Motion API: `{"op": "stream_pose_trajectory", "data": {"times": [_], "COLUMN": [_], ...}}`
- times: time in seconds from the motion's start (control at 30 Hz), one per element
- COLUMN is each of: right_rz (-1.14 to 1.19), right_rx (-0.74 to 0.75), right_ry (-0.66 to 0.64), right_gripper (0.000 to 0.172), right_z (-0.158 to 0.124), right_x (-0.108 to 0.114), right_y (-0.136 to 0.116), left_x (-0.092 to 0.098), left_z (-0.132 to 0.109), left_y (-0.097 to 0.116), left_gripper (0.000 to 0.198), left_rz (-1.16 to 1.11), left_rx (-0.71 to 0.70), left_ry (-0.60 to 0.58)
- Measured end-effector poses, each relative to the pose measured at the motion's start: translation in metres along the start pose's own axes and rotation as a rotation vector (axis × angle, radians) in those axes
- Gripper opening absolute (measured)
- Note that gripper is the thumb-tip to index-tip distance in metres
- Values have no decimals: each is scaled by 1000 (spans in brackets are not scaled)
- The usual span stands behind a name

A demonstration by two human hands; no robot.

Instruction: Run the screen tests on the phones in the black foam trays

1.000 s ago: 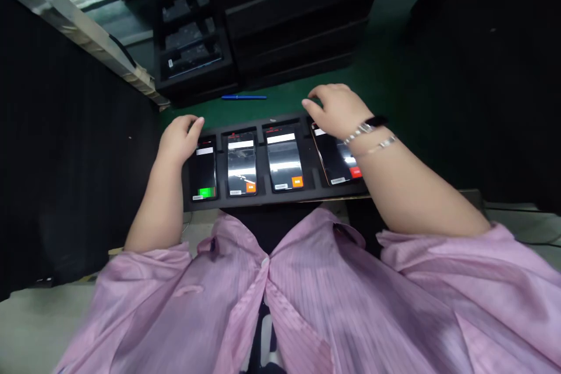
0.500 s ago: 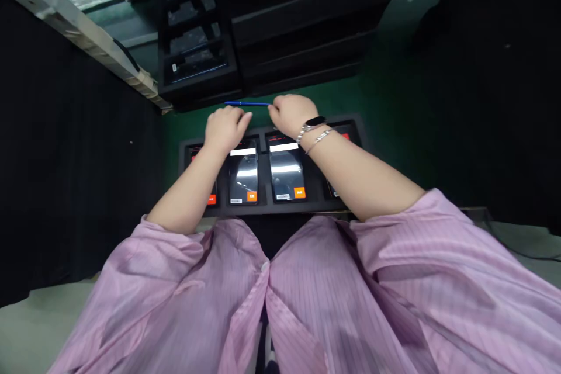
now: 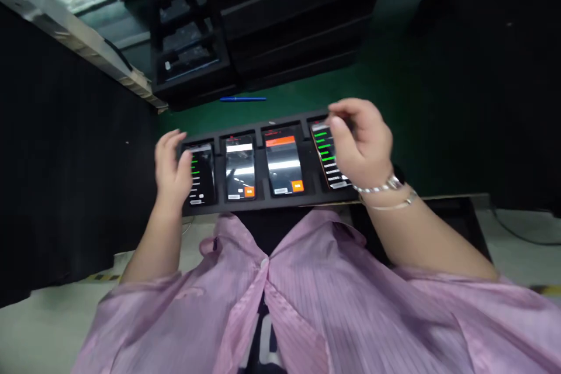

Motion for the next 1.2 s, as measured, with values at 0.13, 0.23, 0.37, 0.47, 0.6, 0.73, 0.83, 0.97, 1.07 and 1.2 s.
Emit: {"op": "stream_pose_trajectory", "data": {"times": [0.13, 0.23, 0.37, 0.47, 0.6, 0.73, 0.83, 0.97, 1.07, 1.2], "right_rz": [-241, -253, -256, -257, -270, -116, -46, -89, -111, -30], "right_rx": [86, 30, 16, 9, 41, 155, 181, 128, 139, 235], "right_ry": [-57, -232, -301, -320, -329, -378, -522, -611, -595, -639], "right_gripper": [20, 24, 24, 23, 21, 19, 25, 34, 31, 31], "right_z": [-44, -65, -79, -85, -82, -74, -76, -85, -84, -77], "right_x": [57, 51, 39, 36, 29, -3, -36, -57, -67, -102], "right_y": [-23, -12, 2, 8, -6, -47, -59, -50, -56, -91], "left_x": [35, 22, 0, -4, -1, 0, 0, -2, -3, -2], "left_z": [-61, -80, -85, -86, -89, -92, -93, -95, -97, -101], "left_y": [-42, -63, -67, -65, -66, -66, -67, -68, -66, -67], "left_gripper": [52, 55, 55, 54, 53, 51, 49, 47, 45, 43], "left_rz": [83, 67, 83, 105, 93, 77, 69, 83, 93, 93], "left_rx": [70, 163, 259, 274, 279, 275, 280, 293, 288, 289], "left_ry": [38, 3, 2, 27, 48, 79, 88, 76, 61, 69]}}
Point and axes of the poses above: each hand's wrist, its own z-axis towards the middle knuckle, its own x-axis out of the back of the hand, y = z × x, the point moved 8 cm from there along z, towards the middle knuckle, and after that the axes turned 13 degrees about x, right-handed, at the moved point
